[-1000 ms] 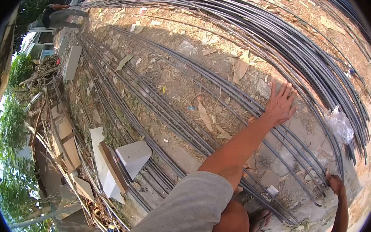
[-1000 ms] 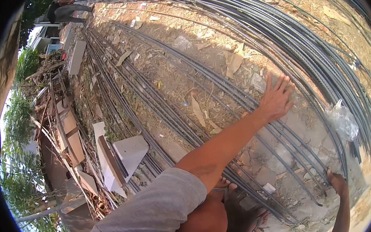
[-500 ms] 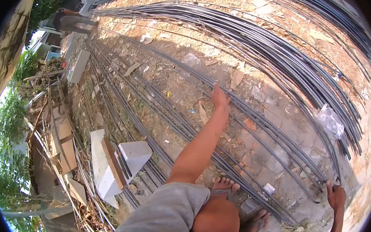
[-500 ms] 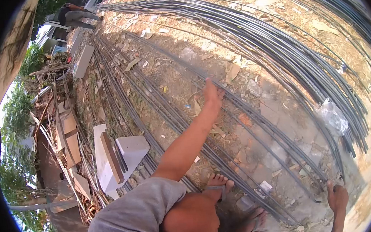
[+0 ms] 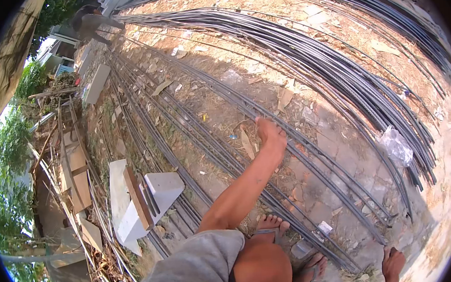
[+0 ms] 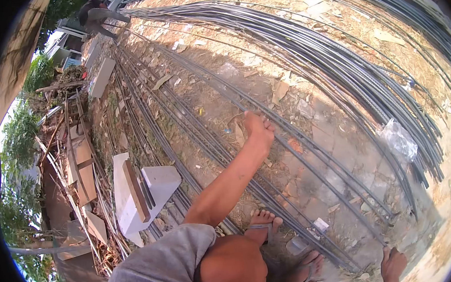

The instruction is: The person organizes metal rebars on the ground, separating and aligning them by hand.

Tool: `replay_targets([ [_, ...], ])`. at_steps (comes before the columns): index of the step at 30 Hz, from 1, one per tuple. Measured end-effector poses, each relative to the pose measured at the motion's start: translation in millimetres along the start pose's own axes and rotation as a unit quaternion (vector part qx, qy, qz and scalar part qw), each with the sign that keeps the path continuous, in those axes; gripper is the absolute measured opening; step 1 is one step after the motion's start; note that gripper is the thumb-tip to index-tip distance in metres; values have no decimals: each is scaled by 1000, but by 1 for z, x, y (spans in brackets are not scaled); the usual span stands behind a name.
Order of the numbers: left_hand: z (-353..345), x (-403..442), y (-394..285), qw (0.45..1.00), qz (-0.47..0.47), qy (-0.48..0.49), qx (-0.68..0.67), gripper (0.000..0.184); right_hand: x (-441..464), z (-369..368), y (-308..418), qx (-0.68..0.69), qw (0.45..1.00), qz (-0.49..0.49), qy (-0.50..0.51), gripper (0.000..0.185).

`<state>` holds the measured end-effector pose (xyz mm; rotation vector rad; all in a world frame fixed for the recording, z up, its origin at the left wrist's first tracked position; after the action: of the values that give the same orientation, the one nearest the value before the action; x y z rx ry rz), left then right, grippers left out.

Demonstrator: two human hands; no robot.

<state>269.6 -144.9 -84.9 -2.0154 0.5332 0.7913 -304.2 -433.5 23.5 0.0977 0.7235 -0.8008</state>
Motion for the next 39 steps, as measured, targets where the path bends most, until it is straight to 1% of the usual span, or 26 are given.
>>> replay_targets([
  [1, -1, -11, 15, 1000, 11, 5, -6, 41, -2, -8, -11, -8, 1000, 0, 8, 51],
  [4, -2, -30, 50, 999, 45, 7, -14, 42, -9, -17, -43, -16, 1000, 1, -16, 50],
  [6, -5, -37, 69, 997, 72, -7, -5, 42, -19, -23, -61, -3, 1000, 2, 12, 50],
  [7, -3, -36, 75, 997, 80, -15, 4, 43, -27, -10, -58, 3, 1000, 2, 26, 49],
  [8, -2, -35, 81, 996, 87, -23, 12, 43, -32, -15, -64, -65, 981, -86, 159, 39],
  [9, 1, -35, 86, 995, 95, -33, 21, 43, -34, -17, -66, -43, 985, -68, 155, 39],
  [11, 0, -41, 85, 996, 94, -5, 2, 44, -32, -35, -73, 0, 989, -27, 147, 37],
  [12, -3, -43, 80, 996, 90, 9, -9, 44, -27, -27, -59, 5, 998, 16, 57, 49],
  [15, -8, -48, 71, 997, 76, -14, 0, 43, -10, -22, -56, 8, 999, -3, 47, 50],
  [18, -14, -39, 63, 997, 67, -24, 15, 42, -5, -27, -59, -8, 1000, 17, 20, 54],
  [21, -14, -30, 68, 998, 66, 9, 4, 41, -7, -24, -60, 18, 999, 1, 45, 53],
  [24, -14, -30, 67, 997, 76, -13, 10, 41, -8, -34, -61, -3, 999, -3, 36, 52],
  [27, -27, -41, 60, 998, 61, 9, 19, 40, -9, -38, -58, 8, 998, 5, 56, 52],
  [30, -35, -49, 59, 997, 64, 32, -13, 40, -3, -34, -71, 9, 1000, 15, 21, 53],
  [33, -36, -53, 57, 998, 43, 47, -7, 40, -1, -24, -73, -17, 999, 18, 21, 54],
  [37, -42, -52, 66, 996, 69, 56, -4, 39, -8, -19, -75, -7, 998, -7, 58, 45],
  [39, -37, -37, 82, 995, 82, 64, -3, 39, -8, -11, -81, -22, 1000, 13, 3, 53],
])
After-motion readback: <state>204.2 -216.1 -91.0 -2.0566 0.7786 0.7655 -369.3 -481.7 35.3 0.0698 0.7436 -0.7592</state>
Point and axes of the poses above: each hand's wrist, its own x-axis towards the middle knuckle, its own z-axis out of the back of the hand, y = z × x, the point moved 8 cm from there along x, towards the middle knuckle, and after that the axes turned 12 degrees about y, right-handed, at the moved point
